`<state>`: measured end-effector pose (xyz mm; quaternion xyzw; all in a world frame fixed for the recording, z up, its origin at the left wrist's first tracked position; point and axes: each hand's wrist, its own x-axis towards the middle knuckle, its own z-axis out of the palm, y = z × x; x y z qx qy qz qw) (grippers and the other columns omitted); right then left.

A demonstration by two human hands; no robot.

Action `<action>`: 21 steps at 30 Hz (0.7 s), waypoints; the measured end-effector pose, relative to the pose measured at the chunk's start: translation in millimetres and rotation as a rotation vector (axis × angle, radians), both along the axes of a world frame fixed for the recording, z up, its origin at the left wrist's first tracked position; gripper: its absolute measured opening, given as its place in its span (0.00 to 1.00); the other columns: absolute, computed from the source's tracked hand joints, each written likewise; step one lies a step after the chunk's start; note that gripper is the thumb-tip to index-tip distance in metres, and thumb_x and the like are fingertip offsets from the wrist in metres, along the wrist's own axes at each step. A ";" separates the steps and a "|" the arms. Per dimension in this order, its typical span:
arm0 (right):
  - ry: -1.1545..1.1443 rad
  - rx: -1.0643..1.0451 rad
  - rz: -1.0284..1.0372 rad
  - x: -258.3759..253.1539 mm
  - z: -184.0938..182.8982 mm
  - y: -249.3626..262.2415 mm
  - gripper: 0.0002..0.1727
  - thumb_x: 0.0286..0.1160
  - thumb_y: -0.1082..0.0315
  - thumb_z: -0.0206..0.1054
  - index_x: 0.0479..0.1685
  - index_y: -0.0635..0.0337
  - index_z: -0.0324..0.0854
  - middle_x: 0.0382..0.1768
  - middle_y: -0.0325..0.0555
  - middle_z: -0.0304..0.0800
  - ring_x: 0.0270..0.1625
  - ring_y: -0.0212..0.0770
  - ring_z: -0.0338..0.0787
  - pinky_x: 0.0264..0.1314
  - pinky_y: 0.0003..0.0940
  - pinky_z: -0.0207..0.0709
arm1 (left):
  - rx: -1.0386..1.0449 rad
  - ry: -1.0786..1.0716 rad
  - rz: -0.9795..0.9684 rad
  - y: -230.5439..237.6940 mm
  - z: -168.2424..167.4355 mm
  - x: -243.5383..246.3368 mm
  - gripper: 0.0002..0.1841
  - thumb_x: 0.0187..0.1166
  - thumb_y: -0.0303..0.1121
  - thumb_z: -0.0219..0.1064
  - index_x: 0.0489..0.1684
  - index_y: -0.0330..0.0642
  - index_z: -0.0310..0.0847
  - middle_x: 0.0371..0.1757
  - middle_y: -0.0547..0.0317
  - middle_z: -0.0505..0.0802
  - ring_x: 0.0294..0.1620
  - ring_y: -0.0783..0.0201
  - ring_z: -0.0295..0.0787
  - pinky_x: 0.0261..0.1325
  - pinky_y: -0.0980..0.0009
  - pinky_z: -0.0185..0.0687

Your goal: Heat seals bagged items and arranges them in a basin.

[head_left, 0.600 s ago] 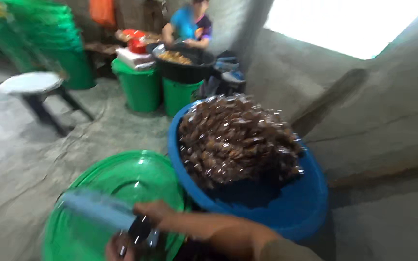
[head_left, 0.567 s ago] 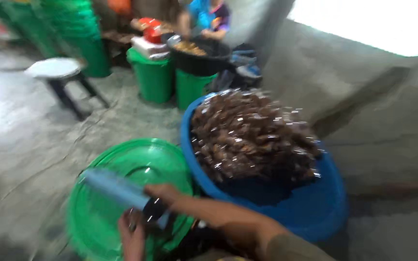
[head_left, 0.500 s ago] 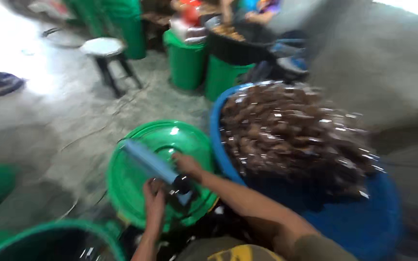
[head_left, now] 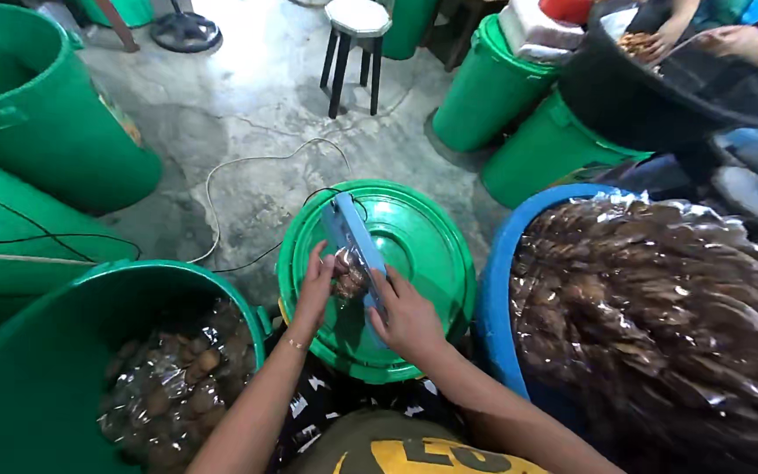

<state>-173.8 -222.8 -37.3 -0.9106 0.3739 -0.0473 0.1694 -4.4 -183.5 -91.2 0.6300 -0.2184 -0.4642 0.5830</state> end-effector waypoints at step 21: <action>-0.565 -0.344 -0.066 -103.4 25.3 -66.4 0.16 0.72 0.73 0.69 0.57 0.70 0.89 0.61 0.60 0.92 0.66 0.56 0.91 0.73 0.49 0.82 | -0.124 -0.201 -0.025 20.6 8.0 -22.3 0.25 0.84 0.29 0.54 0.77 0.24 0.59 0.57 0.50 0.84 0.49 0.73 0.86 0.54 0.70 0.86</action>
